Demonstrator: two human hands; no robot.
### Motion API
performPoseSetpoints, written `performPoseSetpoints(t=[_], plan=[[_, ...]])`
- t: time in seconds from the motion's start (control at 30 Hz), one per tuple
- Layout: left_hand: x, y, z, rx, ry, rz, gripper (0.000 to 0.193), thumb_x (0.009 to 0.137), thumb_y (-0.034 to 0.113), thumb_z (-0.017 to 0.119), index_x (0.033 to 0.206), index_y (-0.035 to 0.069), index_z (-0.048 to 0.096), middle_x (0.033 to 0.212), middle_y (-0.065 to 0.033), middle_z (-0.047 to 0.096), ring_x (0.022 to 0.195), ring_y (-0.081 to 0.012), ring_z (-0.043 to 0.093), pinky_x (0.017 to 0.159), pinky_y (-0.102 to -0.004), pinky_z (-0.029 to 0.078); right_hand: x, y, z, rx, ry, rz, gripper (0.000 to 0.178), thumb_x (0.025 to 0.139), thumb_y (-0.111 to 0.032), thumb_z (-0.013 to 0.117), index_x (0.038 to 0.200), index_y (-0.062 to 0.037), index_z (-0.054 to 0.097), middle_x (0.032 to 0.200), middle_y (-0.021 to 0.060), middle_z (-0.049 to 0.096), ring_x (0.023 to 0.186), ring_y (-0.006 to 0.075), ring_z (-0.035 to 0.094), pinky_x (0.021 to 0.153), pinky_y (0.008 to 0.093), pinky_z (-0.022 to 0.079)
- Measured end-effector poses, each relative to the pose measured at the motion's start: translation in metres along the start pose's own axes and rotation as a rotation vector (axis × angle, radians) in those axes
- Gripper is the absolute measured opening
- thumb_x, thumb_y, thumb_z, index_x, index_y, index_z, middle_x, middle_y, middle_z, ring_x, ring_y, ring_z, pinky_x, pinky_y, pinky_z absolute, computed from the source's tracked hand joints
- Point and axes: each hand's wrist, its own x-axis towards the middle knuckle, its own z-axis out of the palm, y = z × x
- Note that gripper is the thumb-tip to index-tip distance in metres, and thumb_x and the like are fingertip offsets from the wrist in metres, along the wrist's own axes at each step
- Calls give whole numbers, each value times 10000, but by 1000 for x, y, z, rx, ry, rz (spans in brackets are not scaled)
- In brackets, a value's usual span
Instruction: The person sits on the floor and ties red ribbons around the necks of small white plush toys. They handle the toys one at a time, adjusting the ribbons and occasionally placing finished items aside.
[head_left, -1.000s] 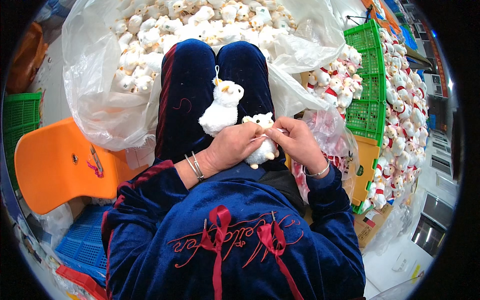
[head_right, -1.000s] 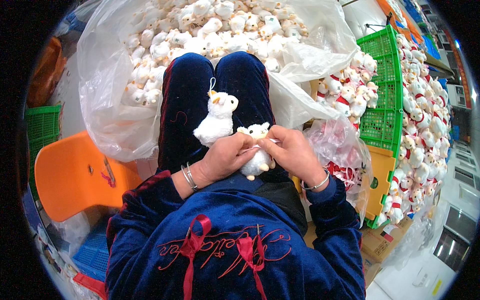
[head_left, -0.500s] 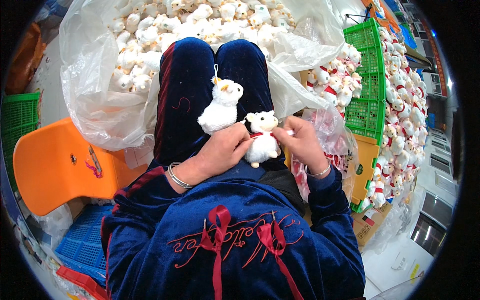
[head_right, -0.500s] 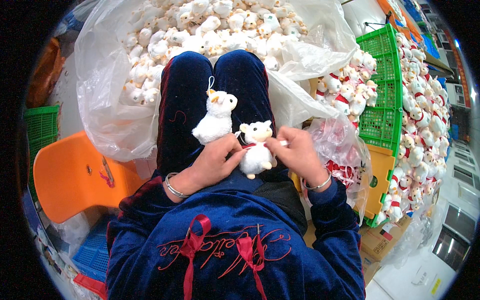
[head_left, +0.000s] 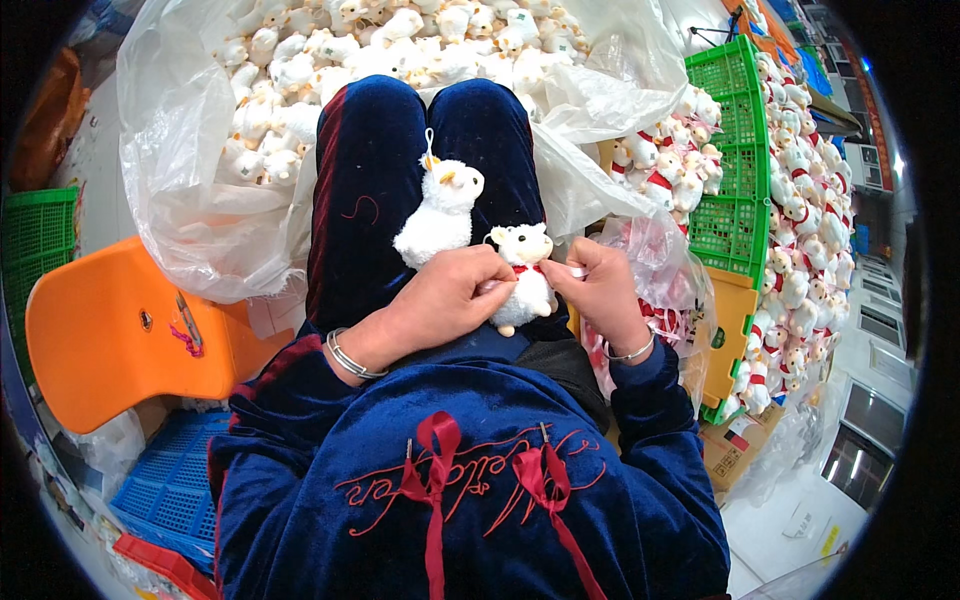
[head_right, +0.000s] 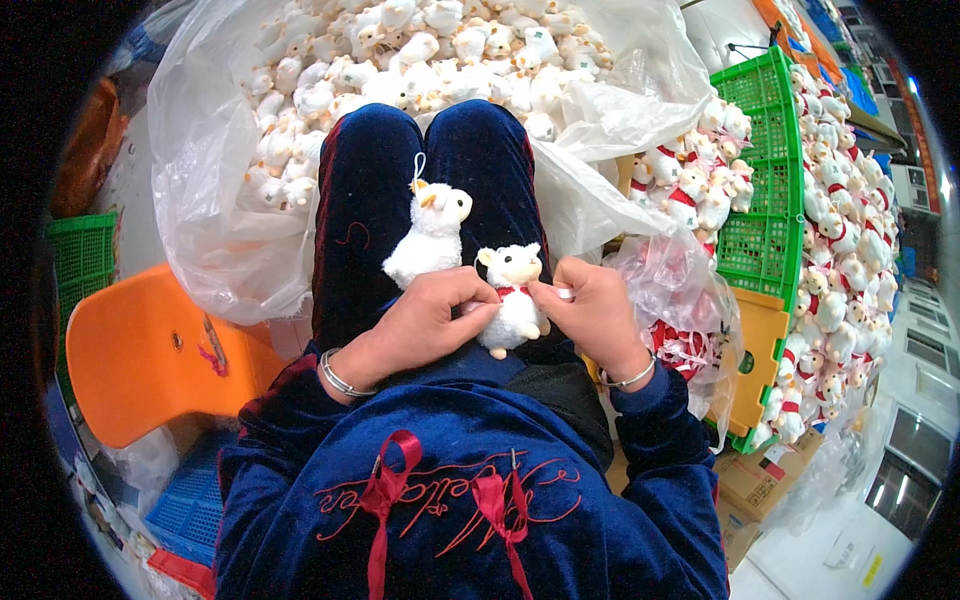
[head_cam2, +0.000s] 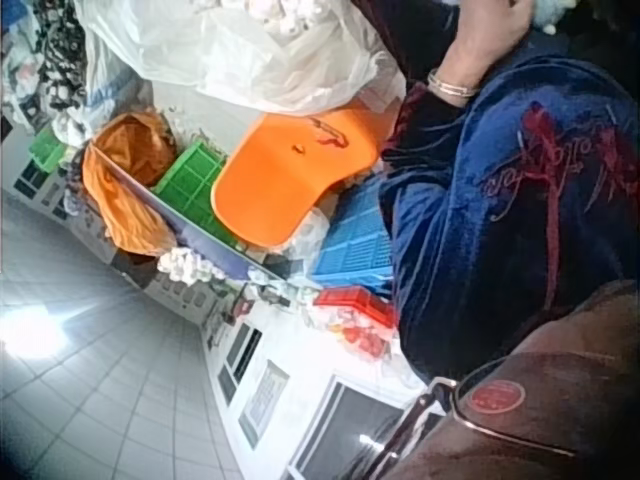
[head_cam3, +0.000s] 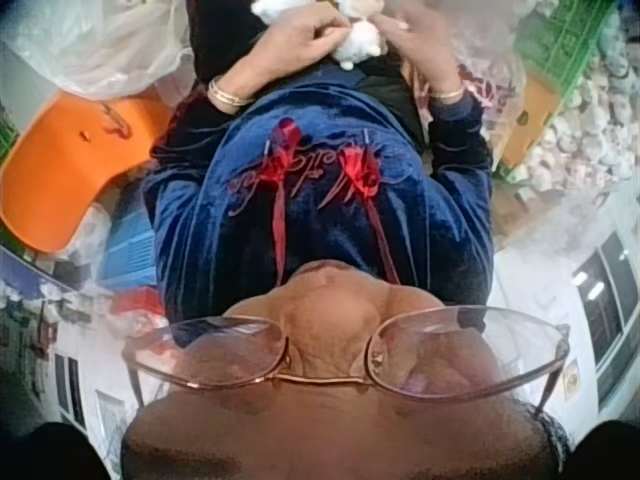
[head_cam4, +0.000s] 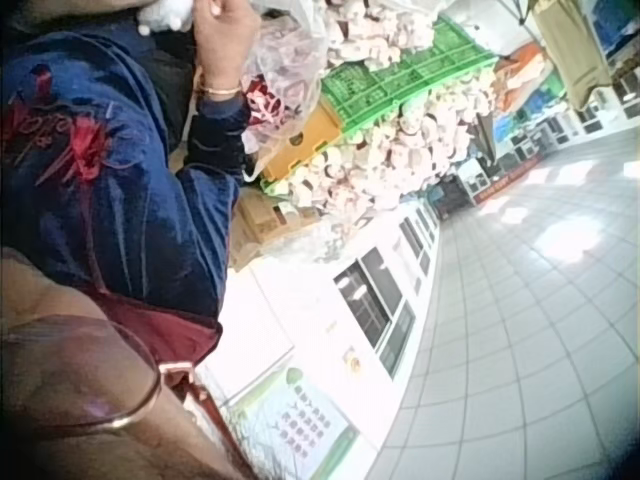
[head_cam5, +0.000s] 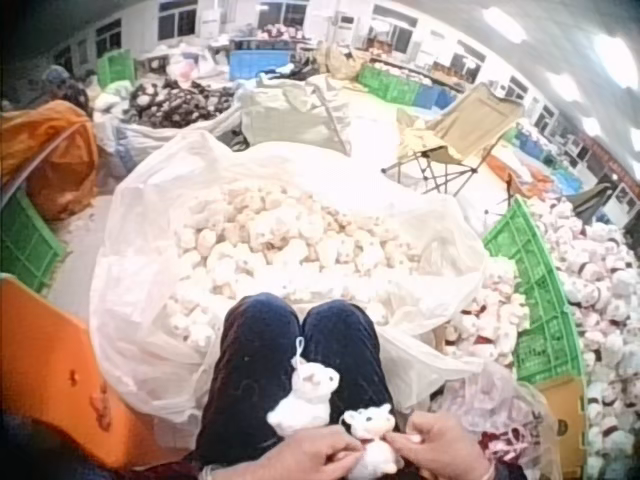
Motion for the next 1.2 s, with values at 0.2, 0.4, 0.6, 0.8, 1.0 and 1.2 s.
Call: performPoseSetpoints(t=[0.2,0.4,0.6,0.8,1.0,1.2], plan=[[18,4,7,-54,57,-35,146,931,127,698,997,-3,715,815,-63,629,741,-146,606,685,-286,478,-2,-14,8,-117,7,-45,293,859,-193,780,739,-12,583,654,176,613,585,275,658,540,387,478],[9,-24,15,-520,-81,-367,198,1015,176,630,1031,2,723,949,-19,696,837,-69,599,763,-248,495,-8,-17,3,27,-3,-102,222,857,-174,779,962,-31,645,807,141,716,739,303,735,649,353,553],[10,-21,14,-438,-48,-300,210,1032,176,595,1054,-8,694,927,2,629,862,-70,557,789,-259,478,-11,-19,3,21,-100,-171,320,823,-143,790,1077,-31,630,960,147,731,854,273,747,719,338,564],[8,1,4,-624,-95,-385,217,1043,195,591,1069,6,695,1017,-13,646,895,-69,571,825,-252,473,-13,-23,18,190,-24,-181,351,827,-89,785,1120,-16,605,961,93,726,831,161,714,735,301,559],[-12,3,-2,-693,28,-273,226,1050,182,572,1053,-9,694,1151,-28,630,1038,-100,598,944,-272,490,-7,-31,39,299,-40,-158,279,840,-78,773,1061,-24,612,922,97,716,808,138,705,703,284,550],[-11,-6,5,-758,105,-337,201,1035,158,591,1023,-11,699,1159,-24,602,1011,-94,595,903,-254,495,-8,-23,42,275,73,-60,180,858,-80,754,959,-24,616,783,73,677,689,77,634,608,255,502]])
